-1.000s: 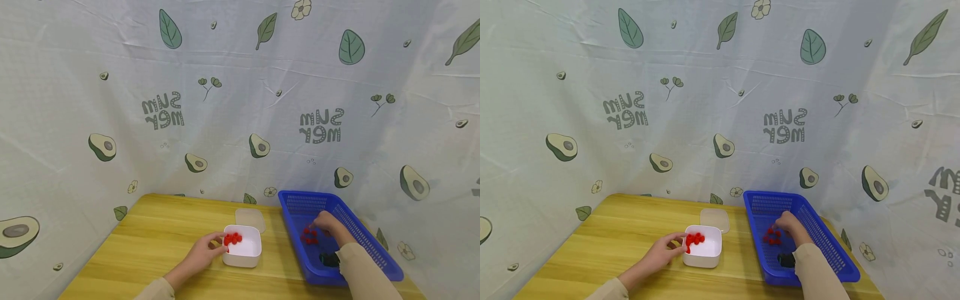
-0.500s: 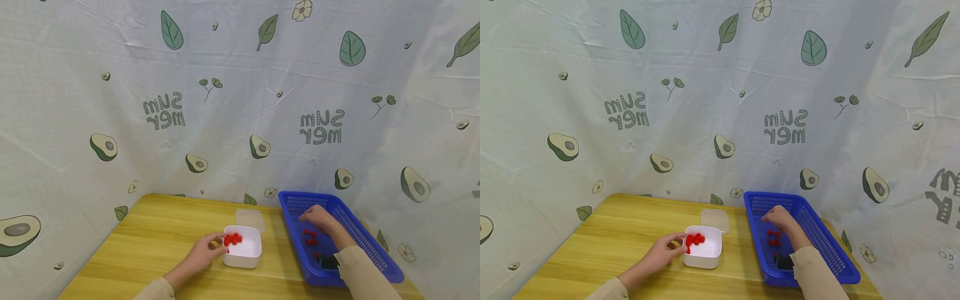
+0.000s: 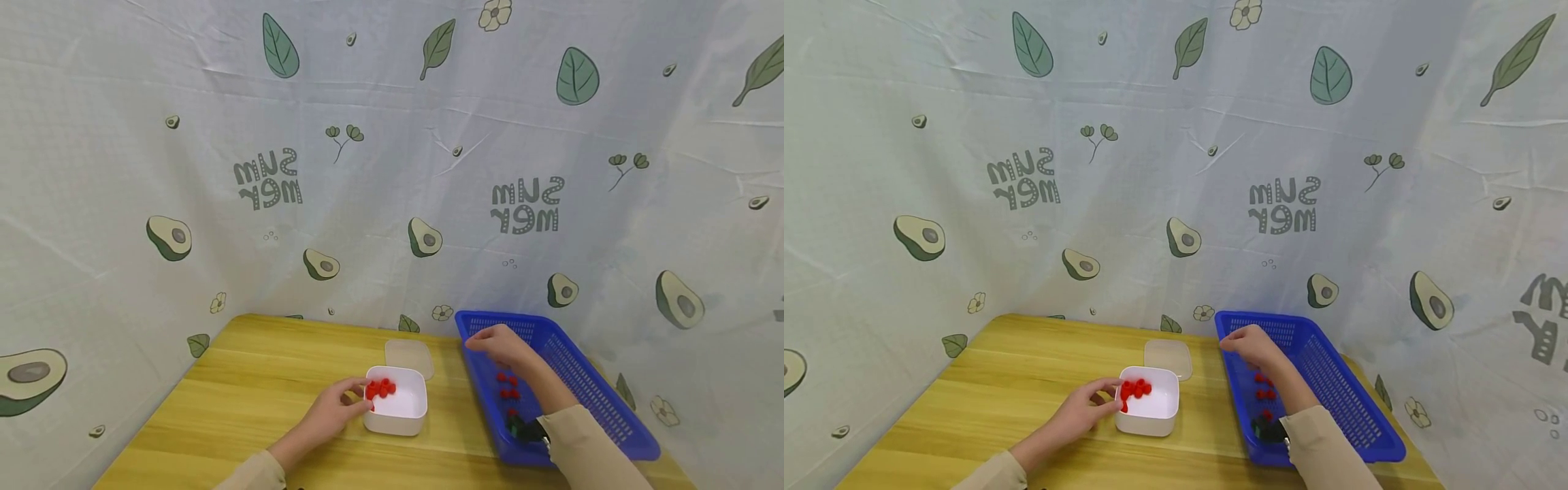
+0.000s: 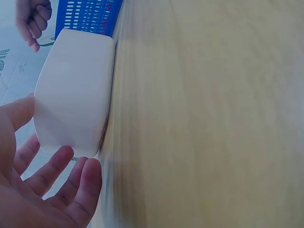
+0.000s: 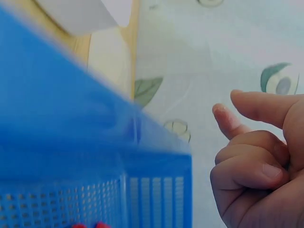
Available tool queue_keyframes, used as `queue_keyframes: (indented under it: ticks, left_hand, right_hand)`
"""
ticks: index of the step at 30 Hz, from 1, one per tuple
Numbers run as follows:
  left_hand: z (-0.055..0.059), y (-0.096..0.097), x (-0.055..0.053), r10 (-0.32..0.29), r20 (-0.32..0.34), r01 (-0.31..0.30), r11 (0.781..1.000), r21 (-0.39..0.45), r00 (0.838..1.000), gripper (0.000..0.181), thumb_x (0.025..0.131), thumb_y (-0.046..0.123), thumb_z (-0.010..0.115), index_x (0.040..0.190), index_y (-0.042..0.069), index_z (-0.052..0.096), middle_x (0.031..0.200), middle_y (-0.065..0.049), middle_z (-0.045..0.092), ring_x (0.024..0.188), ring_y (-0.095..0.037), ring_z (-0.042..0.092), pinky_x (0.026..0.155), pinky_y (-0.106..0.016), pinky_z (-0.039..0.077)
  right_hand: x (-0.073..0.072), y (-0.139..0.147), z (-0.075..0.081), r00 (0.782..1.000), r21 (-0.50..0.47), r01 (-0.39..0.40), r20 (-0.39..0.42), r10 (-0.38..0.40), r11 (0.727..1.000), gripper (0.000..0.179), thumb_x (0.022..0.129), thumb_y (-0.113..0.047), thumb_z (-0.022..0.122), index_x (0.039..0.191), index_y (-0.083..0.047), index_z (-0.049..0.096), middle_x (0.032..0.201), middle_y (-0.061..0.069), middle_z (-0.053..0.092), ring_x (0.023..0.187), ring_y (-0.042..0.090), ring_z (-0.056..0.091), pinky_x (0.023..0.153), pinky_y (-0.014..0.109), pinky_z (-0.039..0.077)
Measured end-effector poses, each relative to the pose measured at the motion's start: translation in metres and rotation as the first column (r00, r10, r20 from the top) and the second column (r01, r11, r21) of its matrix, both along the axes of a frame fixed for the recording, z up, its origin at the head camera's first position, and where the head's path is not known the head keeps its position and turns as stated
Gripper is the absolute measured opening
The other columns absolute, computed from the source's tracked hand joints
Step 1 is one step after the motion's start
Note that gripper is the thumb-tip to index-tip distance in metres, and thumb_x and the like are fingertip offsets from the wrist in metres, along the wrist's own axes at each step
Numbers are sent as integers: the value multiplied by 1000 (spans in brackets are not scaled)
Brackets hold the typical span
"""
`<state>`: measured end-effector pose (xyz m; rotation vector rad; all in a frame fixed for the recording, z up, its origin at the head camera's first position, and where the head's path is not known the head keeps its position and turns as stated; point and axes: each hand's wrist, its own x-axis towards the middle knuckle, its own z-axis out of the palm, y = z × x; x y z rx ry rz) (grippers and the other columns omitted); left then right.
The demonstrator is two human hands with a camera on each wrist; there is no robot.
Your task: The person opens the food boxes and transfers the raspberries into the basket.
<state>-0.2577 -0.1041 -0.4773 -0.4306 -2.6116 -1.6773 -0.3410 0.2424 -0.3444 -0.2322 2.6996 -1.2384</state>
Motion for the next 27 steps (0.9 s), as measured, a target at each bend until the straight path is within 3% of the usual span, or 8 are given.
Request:
queue_keyframes:
  ticks: [10, 27]
  left_hand:
    - [0, -1, 0, 3, -1, -3, 1000, 3, 1000, 46, 93, 34, 73, 134, 15, 63, 112, -5, 62, 91, -20, 57, 72, -28, 49]
    - [-1, 0, -1, 0, 3, 0, 1000, 1, 1000, 44, 93, 31, 73, 133, 15, 64, 113, -7, 63, 91, -21, 56, 72, -29, 48]
  right_hand:
    - [8, -30, -3, 999, -81, -39, 19, 41, 996, 28, 96, -18, 67, 114, 3, 70, 54, -7, 30, 45, 8, 20, 43, 23, 23]
    - [12, -74, -27, 980, -194, -141, 114, 165, 971, 25, 94, -16, 70, 110, 4, 71, 56, -6, 33, 47, 8, 23, 44, 21, 24]
